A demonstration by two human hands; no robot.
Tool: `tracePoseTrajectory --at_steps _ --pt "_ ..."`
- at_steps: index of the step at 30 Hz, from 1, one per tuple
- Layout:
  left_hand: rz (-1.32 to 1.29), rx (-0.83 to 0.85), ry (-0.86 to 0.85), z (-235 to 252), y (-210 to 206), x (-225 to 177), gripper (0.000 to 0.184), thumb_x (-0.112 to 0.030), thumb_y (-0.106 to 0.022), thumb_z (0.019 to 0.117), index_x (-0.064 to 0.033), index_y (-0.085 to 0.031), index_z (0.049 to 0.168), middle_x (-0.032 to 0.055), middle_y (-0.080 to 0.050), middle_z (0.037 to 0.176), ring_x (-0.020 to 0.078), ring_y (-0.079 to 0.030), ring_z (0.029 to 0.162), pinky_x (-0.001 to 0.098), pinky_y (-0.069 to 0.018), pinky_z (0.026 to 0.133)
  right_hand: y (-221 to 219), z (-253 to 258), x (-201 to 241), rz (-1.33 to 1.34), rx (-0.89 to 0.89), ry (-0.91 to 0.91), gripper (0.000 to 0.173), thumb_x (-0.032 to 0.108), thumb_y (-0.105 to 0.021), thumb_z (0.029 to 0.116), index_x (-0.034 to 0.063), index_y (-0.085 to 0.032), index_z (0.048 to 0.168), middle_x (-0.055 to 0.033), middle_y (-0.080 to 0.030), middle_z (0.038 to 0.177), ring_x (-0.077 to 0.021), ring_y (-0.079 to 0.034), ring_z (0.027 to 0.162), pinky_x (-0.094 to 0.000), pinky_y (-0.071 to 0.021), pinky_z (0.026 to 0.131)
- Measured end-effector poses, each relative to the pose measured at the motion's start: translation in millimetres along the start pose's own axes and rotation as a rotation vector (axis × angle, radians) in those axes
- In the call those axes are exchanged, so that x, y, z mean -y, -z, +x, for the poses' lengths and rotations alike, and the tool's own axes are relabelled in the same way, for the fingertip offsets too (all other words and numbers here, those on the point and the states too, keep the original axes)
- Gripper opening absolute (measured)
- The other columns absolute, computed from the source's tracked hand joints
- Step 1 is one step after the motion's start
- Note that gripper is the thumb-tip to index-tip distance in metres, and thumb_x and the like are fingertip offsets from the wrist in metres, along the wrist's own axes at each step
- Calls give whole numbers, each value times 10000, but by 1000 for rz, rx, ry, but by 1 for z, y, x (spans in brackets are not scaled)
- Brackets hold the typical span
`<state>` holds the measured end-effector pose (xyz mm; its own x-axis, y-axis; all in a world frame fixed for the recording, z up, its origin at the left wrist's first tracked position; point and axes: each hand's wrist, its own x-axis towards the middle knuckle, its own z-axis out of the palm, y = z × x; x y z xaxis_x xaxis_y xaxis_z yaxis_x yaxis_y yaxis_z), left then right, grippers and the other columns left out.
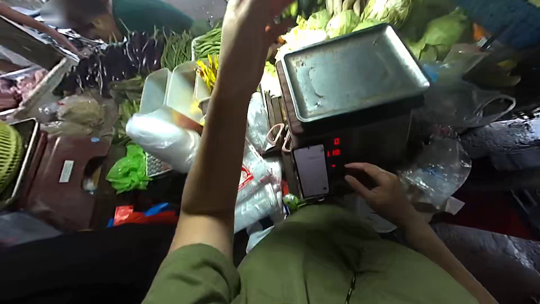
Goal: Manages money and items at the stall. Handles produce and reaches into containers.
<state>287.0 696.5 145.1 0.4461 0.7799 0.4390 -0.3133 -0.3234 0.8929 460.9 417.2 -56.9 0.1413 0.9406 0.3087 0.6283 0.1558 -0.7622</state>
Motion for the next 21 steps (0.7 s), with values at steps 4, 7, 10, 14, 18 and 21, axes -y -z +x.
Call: tracePoseTrajectory --at_steps 4,7,10,14,18,21 --pt "424 248 -61 -135 3 14 432 -163 -589 988 9 -515 1377 113 -613 1341 166 -659 1094 352 -594 872 -28 -12 -10 -33 14 41 400 353 -641 1001 38 -706 1239 -119 -743 1157 -174 -715 1068 -343 -580 959" --pt "602 108 176 -216 3 61 414 -165 -668 952 -48 -538 1327 95 -651 1195 165 -678 918 352 -589 717 -41 -16 -19 -129 -32 183 311 321 -624 1007 83 -763 1150 -109 -750 980 -209 -719 926 -365 -593 844" --pt "631 15 359 -266 3 89 446 -222 -701 939 -45 -529 1311 99 -642 1118 162 -668 882 334 -577 689 -43 -18 -19 -209 -51 338 264 311 -607 1007 157 -817 1048 -72 -685 767 -226 -650 747 -384 -535 702" --pt "608 22 408 -295 2 98 440 -260 -711 939 -38 -552 1284 94 -641 1121 137 -657 912 302 -564 716 -49 -21 -19 -261 -36 430 295 293 -563 1011 149 -811 1078 -73 -658 720 -240 -625 694 -395 -509 655" --pt "593 -61 403 -304 -4 109 526 -284 -774 879 -55 -554 1298 87 -625 1191 144 -628 1042 324 -547 811 -58 -24 -20 -349 -89 407 305 279 -557 1003 128 -817 1055 -72 -626 663 -241 -618 626 -385 -507 583" --pt "618 -154 379 -305 -17 119 643 -345 -846 795 -74 -542 1293 102 -588 1264 210 -539 1220 415 -483 969 -54 -28 -9 -268 -96 401 292 277 -573 1006 135 -813 1094 -54 -590 642 -197 -570 601 -339 -470 574"
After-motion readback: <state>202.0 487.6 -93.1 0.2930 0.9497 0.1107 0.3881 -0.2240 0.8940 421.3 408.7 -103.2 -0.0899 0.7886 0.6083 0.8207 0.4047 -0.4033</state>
